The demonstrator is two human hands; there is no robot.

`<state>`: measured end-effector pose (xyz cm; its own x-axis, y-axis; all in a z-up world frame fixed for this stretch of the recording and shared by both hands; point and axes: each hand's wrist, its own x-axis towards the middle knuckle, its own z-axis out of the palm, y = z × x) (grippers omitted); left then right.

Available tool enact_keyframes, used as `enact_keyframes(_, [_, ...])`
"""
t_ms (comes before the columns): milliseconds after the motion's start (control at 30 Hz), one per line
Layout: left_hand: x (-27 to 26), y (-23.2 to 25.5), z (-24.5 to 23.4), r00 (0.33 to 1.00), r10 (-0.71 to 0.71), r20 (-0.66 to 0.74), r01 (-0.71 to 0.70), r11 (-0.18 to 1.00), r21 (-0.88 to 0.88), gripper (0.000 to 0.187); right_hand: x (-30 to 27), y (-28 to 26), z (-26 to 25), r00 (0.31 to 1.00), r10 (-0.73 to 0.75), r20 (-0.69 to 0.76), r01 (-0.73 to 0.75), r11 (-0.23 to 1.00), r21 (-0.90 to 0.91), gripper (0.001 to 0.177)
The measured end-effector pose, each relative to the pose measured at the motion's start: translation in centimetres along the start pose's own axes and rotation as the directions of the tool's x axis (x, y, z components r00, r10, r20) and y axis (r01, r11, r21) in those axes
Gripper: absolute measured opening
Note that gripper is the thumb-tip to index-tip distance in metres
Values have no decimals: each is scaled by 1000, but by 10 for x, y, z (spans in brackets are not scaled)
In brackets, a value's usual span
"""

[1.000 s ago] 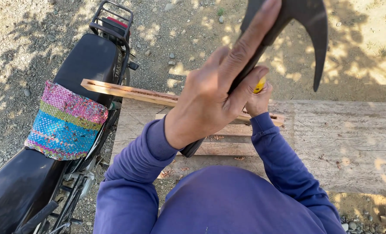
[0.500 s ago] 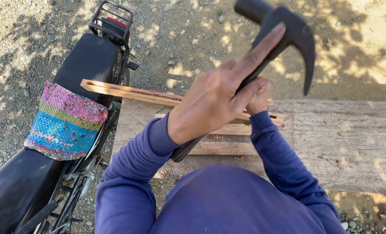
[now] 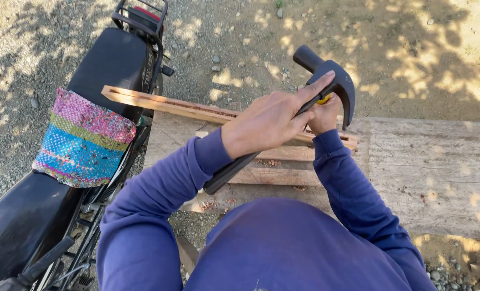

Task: Use a hammer and chisel to create a slot or mortise in a wooden plank.

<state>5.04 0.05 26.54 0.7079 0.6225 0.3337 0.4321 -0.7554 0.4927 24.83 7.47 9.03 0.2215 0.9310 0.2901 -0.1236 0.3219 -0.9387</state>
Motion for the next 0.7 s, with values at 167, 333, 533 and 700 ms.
enact_keyframes(167, [7, 29, -50, 936, 163, -311, -140, 986, 93, 70, -3, -8, 1, 974, -213, 82, 217, 975, -48, 16])
enact_keyframes(333, [12, 18, -37, 868, 242, -434, -183, 968, 174, 71, 0, -3, -3, 996, -75, 39, 79, 989, -123, 14])
enact_keyframes(533, [10, -31, 32, 992, 95, -80, -103, 990, -92, 77, -6, 12, -20, 967, -176, 184, 176, 984, 20, 15])
enact_keyframes(700, [4, -10, 9, 966, 170, -192, -166, 985, 36, 72, 5, 15, -28, 963, -202, 180, 195, 979, 52, 32])
